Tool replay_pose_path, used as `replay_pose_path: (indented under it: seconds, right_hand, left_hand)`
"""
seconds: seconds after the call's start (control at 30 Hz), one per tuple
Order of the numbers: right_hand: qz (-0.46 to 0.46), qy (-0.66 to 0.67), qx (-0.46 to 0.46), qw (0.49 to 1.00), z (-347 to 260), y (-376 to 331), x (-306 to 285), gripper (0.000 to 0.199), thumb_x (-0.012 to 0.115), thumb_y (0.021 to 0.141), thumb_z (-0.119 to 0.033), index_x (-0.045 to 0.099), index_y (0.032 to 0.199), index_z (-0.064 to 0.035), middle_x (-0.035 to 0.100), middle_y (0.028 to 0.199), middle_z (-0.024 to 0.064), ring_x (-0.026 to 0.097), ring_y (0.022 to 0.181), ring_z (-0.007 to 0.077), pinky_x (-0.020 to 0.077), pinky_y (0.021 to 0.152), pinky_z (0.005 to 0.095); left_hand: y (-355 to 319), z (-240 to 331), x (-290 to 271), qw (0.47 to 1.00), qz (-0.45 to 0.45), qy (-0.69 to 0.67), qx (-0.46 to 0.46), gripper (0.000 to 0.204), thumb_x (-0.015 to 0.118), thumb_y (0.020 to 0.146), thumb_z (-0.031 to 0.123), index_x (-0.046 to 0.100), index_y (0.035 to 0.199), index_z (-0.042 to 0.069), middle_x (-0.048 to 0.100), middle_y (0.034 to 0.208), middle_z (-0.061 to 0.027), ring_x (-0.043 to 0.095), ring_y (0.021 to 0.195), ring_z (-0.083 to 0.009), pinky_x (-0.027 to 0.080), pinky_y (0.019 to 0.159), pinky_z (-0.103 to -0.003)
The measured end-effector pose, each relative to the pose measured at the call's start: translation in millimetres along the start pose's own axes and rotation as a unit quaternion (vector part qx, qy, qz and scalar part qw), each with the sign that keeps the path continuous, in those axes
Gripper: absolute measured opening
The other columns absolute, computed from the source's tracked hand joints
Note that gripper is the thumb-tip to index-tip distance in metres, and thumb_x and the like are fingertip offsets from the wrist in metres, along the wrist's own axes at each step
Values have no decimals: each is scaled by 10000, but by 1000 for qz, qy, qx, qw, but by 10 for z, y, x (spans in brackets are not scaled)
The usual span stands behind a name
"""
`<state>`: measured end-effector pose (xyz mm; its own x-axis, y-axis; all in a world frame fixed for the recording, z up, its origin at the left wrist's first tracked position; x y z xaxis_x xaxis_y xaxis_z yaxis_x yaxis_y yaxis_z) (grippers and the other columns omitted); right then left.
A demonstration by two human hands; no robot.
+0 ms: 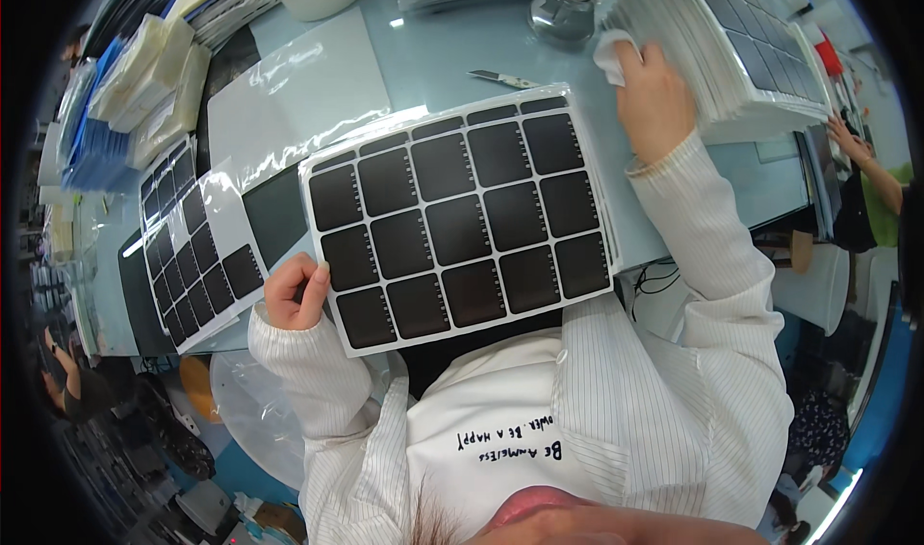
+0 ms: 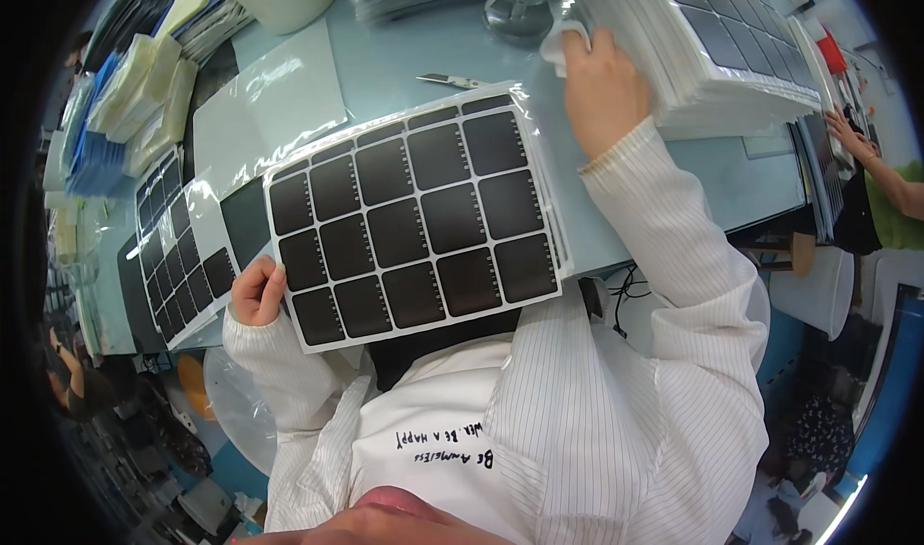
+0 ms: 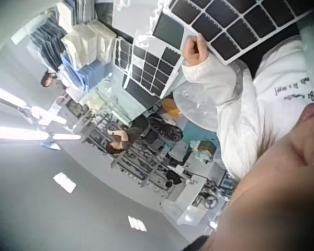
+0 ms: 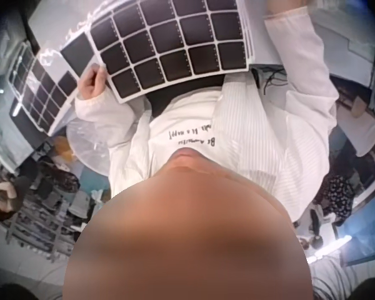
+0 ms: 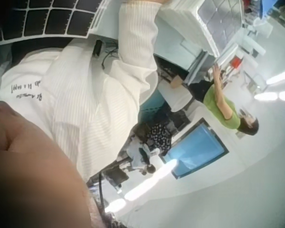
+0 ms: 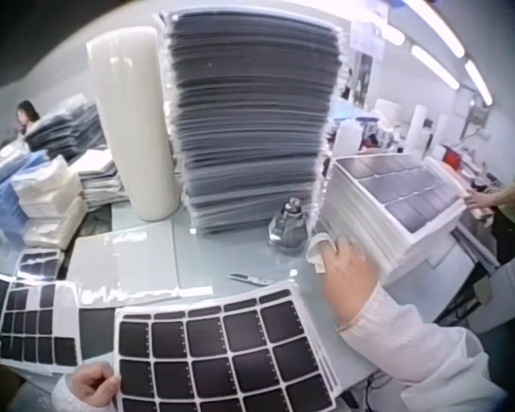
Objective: Inspecting and cleaning sheets of small solar cells at a factory workstation.
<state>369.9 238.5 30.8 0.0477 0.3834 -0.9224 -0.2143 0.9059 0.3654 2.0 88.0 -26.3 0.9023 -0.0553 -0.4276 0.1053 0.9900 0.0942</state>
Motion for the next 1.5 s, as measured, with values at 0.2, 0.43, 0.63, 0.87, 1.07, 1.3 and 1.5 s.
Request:
replay_pose_path:
  seconds: [0.2, 0.43, 0.63, 0.87, 1.07, 1.3, 1.5]
  right_hand:
    - [206, 165, -125, 956, -105, -189, -402, 251, 649, 732, -87, 596, 966, -13, 584, 851, 95, 555, 578, 258, 463, 552, 342]
    - [-273, 420, 55, 864, 64, -681, 50, 152, 569, 840, -136, 616, 811, 5, 560, 635, 42, 483, 536, 101, 385, 493, 222]
    - [-311, 598, 155, 722, 71, -912, 147, 164, 577, 847, -151, 587, 774, -4, 526, 611, -15, 452, 536, 46, 352, 478, 193]
    - [-168, 687, 109, 699, 18, -725, -260, 110, 572, 830, -66, 550, 742, -3, 507, 653, -9, 438, 579, 49, 328, 523, 183]
    - [-8, 626, -26, 780, -1, -519, -878, 123, 562, 830, -45, 513, 729, 6, 463, 659, 12, 397, 569, 64, 301, 527, 189]
    - [100, 599, -88, 789, -1, -474, -1134, 145, 570, 843, -74, 503, 737, 1, 442, 651, 20, 378, 563, 72, 288, 517, 192]
    - [124, 591, -102, 791, -35, -431, -1270, 145, 562, 852, -81, 504, 746, -1, 429, 658, 12, 369, 564, 69, 281, 514, 190]
  left_hand:
    - [54, 175, -20, 999, -8, 38, 10, 233, 558, 825, 66, 465, 621, 2, 456, 555, -20, 370, 497, -79, 293, 476, -224]
    - [196, 492, 103, 988, -24, 150, -11, 207, 606, 792, 81, 524, 621, -3, 473, 529, -26, 393, 461, -92, 302, 438, -236]
    - [261, 551, 211, 988, -43, 145, -20, 191, 612, 787, 79, 537, 630, -1, 485, 535, -29, 414, 464, -90, 321, 442, -235]
    - [216, 682, 90, 996, -4, 71, 50, 173, 583, 803, 51, 518, 651, 2, 465, 551, -16, 382, 469, -73, 300, 446, -222]
    - [12, 1026, -313, 973, 132, 78, 170, 143, 558, 816, 24, 501, 693, -21, 445, 598, -39, 377, 529, -109, 272, 489, -221]
    - [-127, 1233, -416, 944, 204, 117, 232, 149, 573, 818, 37, 505, 707, -34, 450, 601, -51, 382, 532, -116, 274, 483, -222]
    - [-118, 1347, -473, 933, 223, 135, 248, 153, 572, 820, 36, 503, 702, -32, 441, 590, -50, 376, 528, -121, 271, 480, -227]
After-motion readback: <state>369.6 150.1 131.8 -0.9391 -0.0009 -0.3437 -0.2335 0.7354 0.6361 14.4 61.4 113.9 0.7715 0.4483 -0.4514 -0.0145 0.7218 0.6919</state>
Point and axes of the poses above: each hand's wrist, its own y-axis towards the middle knuckle, its own x-axis out of the palm, z = x × y, the point moved 9 cm from there along y, towards the middle knuckle
